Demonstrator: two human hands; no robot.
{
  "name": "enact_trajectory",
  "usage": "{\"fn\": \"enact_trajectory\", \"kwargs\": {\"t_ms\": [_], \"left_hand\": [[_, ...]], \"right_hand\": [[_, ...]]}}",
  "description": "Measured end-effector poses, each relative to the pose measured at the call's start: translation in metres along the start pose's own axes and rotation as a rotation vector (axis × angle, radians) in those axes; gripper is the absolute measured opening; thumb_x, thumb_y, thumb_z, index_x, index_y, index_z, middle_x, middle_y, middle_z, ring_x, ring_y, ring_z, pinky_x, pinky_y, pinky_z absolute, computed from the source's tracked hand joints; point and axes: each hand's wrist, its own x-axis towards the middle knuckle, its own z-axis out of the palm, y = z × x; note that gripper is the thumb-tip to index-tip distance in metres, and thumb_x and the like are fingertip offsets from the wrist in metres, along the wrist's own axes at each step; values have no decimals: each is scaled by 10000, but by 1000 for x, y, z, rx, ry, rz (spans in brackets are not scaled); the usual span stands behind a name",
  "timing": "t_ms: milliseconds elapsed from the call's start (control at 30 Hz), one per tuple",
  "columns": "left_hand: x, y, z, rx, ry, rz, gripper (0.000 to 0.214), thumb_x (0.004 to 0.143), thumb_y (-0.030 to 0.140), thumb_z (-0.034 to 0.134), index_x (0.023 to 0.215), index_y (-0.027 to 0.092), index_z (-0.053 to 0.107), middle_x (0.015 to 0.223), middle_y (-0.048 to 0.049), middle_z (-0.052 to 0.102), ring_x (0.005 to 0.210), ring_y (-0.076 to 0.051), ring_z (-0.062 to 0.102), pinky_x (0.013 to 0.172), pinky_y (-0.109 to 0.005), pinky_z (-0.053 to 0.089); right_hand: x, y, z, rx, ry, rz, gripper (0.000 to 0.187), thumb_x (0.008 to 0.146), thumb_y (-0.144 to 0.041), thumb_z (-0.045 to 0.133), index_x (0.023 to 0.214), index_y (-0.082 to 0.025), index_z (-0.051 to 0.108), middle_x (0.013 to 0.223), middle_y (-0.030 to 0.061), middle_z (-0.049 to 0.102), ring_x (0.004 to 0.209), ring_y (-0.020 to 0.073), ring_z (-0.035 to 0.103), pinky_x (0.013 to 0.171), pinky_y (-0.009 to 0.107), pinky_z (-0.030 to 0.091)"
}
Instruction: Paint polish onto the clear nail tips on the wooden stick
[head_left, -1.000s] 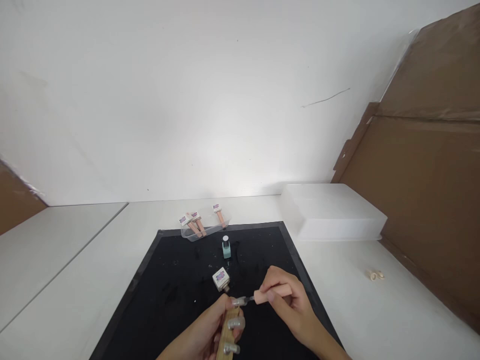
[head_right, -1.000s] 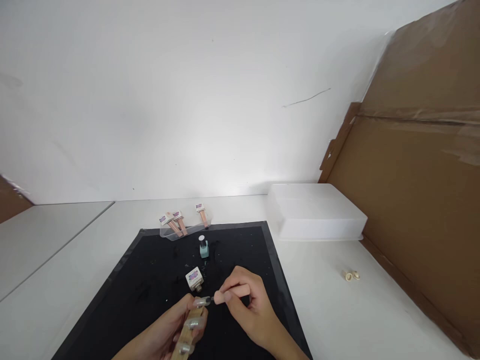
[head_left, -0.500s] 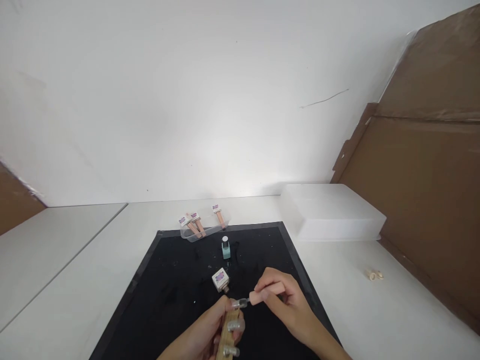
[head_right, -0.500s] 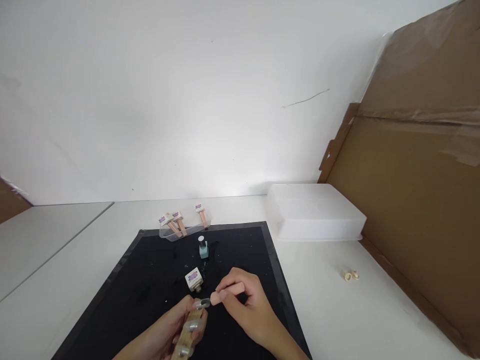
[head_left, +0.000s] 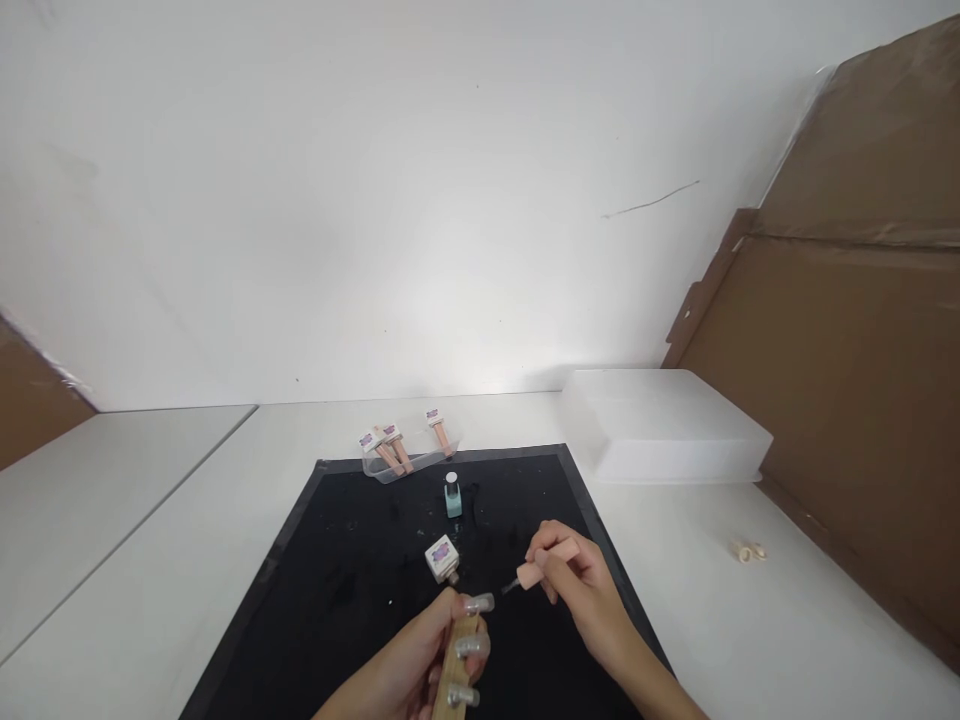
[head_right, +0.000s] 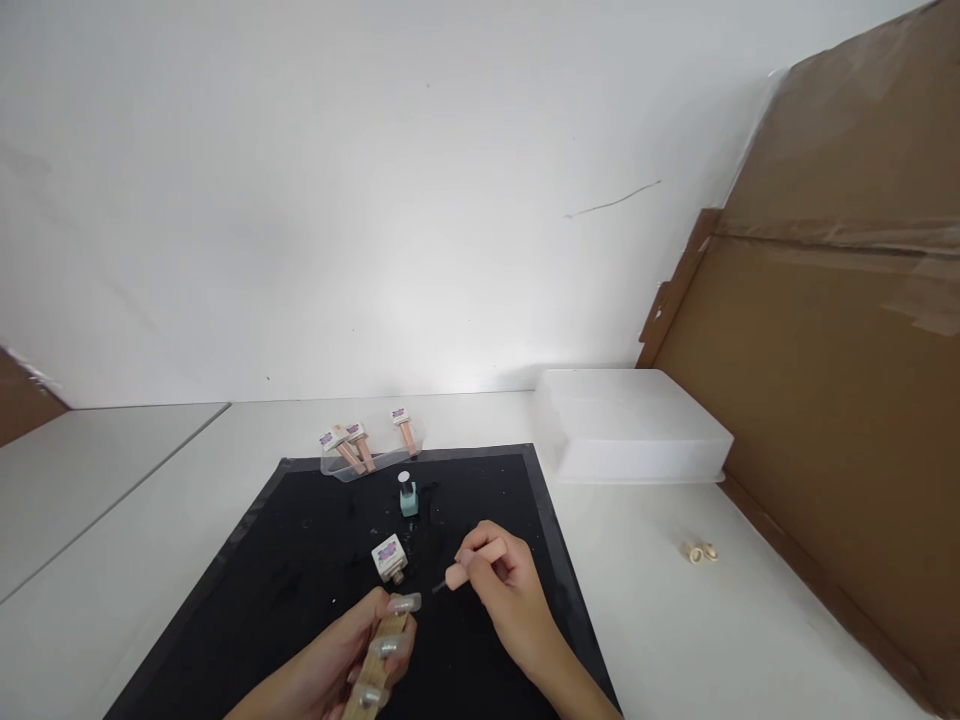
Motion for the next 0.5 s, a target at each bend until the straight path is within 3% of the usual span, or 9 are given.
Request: {"fn": "enact_trajectory", "kwargs": {"t_ms": [233,500], "left_hand": [[-5,8,7,-3,-3,-5,411,630,580,364,486,199,423,372,97,162,298,-38,144,319,-203,26],[-6,10,7,-1,29,-47,388,625,560,361,478,204,410,354,96,163,294,-40,160,311,-197,30]], "right_hand": [[-1,-4,3,-89,-44,-16,175,768,-124,494,604,-177,527,572,-16,566,556,141,548,547,241,394],[-2,-4,1,-136,-57,-98,206,793,-127,499,597,-176,541,582,-10,568,567,138,527,555,239,381]]}}
